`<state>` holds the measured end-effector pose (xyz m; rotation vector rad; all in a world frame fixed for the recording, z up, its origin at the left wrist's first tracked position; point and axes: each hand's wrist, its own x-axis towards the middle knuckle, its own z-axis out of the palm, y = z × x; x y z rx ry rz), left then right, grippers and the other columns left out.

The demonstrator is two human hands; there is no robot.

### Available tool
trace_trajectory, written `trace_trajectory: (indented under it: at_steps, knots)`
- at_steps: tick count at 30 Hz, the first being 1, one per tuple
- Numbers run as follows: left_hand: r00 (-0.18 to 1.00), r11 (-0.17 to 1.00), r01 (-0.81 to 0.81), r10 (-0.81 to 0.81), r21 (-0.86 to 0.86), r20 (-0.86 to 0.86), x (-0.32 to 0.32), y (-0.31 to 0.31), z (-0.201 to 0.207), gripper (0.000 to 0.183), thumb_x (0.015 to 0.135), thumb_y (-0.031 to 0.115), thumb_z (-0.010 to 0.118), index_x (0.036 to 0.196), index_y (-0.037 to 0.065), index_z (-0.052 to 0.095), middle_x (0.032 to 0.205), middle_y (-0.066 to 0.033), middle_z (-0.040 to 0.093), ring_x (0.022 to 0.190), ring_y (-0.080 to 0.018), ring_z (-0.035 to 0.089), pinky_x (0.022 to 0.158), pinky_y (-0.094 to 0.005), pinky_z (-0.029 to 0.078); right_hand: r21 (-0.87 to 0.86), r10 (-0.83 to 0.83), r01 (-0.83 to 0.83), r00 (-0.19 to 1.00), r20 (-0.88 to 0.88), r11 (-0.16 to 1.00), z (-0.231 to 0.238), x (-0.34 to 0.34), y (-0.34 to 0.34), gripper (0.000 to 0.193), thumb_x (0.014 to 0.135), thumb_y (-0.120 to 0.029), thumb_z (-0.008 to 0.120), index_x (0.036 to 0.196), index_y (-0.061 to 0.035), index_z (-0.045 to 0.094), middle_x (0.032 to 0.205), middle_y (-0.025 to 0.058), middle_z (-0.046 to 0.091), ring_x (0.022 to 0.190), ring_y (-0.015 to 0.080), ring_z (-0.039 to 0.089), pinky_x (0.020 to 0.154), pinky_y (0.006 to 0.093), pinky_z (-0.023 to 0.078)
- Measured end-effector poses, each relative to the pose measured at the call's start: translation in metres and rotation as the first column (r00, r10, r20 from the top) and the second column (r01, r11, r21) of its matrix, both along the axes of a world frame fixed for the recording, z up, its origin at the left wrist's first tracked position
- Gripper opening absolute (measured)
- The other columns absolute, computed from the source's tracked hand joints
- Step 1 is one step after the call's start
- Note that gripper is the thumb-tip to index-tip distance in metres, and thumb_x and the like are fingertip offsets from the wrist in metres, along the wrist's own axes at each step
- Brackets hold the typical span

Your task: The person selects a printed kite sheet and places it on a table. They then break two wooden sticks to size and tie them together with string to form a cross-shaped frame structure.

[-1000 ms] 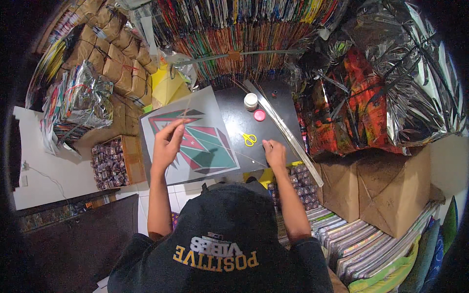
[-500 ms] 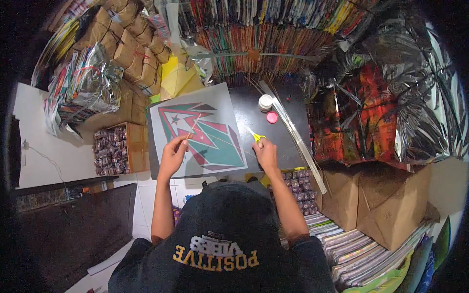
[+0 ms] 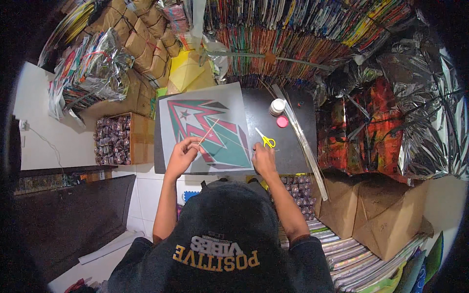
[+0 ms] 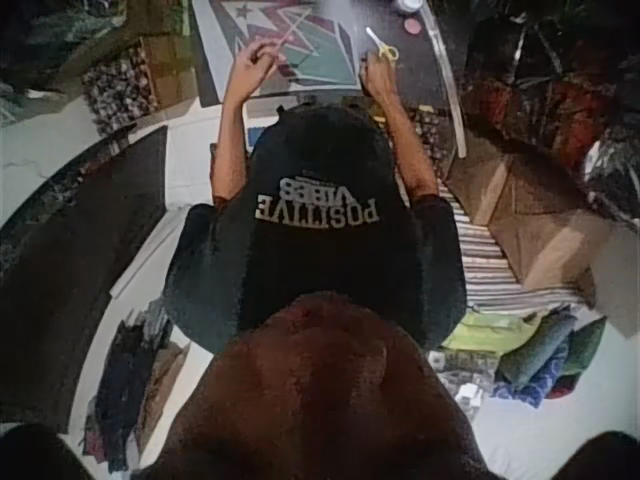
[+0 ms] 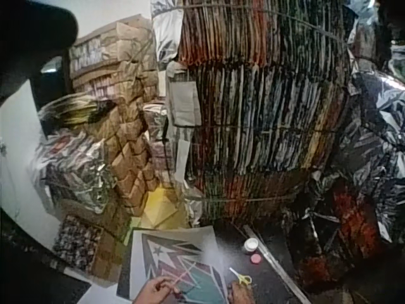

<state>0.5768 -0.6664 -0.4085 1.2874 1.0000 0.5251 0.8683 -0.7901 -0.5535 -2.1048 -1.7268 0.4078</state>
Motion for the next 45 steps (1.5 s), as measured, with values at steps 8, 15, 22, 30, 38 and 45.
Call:
trace_trajectory:
  at_steps: [8,15,22,30,38,45]
  knots:
    - [0.999,1.000,-0.001,0.002,-0.013,0.040,0.001,0.003,0.000,0.024,0.094,0.002,0.054,0.117,0.000,0.060,0.090,-0.0059,0.074,0.069,-0.0027,0.054,0.062,-0.0204,0.042,0.044,0.019,-0.017,0.999,-0.028,0.999,0.007,0.000,-0.005,0.024,0.078,-0.006,0.066,0.101,-0.0058,0.060,0.087,0.0138,0.067,0.088,0.0336,0.065,0.081,0.0479,0.042]
    - [0.997,1.000,0.002,0.000,-0.026,0.082,0.010,0.001,0.002,0.019,0.094,0.001,0.055,0.113,0.001,0.059,0.091,-0.0090,0.075,0.064,-0.0012,0.052,0.056,-0.0191,0.041,-0.029,0.112,-0.111,0.992,0.065,0.993,0.007,0.003,-0.006,0.029,0.077,-0.008,0.067,0.105,-0.0056,0.057,0.093,0.0160,0.067,0.092,0.0347,0.065,0.085,0.0478,0.041]
    - [0.996,0.998,0.006,0.000,-0.065,0.089,0.019,-0.001,0.007,0.017,0.095,0.008,0.061,0.111,0.003,0.061,0.089,-0.0078,0.074,0.064,-0.0030,0.054,0.058,-0.0215,0.046,0.085,0.041,-0.034,0.995,-0.086,0.996,0.014,0.012,-0.016,0.034,0.081,-0.008,0.065,0.113,-0.0024,0.054,0.092,0.0167,0.065,0.085,0.0346,0.064,0.076,0.0459,0.046]
    - [1.000,0.995,-0.022,0.022,-0.101,0.000,0.046,-0.007,0.022,0.018,0.090,0.013,0.071,0.106,0.004,0.068,0.082,0.0027,0.064,0.065,-0.0040,0.053,0.056,-0.0211,0.041,0.133,-0.068,0.179,0.806,-0.588,0.975,0.080,-0.004,-0.019,0.027,0.087,0.002,0.057,0.112,-0.0001,0.048,0.076,0.0078,0.050,0.059,0.0115,0.046,0.057,0.0293,0.041]
    - [0.990,0.991,0.007,0.011,-0.130,0.138,0.077,-0.005,0.050,0.027,0.089,0.016,0.075,0.112,0.003,0.072,0.078,0.0026,0.064,0.065,-0.0046,0.053,0.057,-0.0207,0.040,0.198,0.030,0.182,0.660,-0.751,0.963,0.149,-0.026,-0.014,0.032,0.085,0.006,0.057,0.114,-0.0019,0.047,0.080,0.0004,0.053,0.062,0.0031,0.043,0.055,0.0216,0.036]
    - [0.987,0.996,0.010,0.004,-0.083,0.162,0.084,-0.006,0.062,0.021,0.089,0.015,0.075,0.105,0.002,0.075,0.079,0.0015,0.067,0.066,-0.0054,0.055,0.059,-0.0211,0.042,0.188,0.064,0.094,0.717,-0.694,0.978,0.173,-0.025,-0.012,0.035,0.089,0.001,0.064,0.120,-0.0011,0.048,0.083,0.0022,0.055,0.064,0.0045,0.049,0.056,0.0218,0.040]
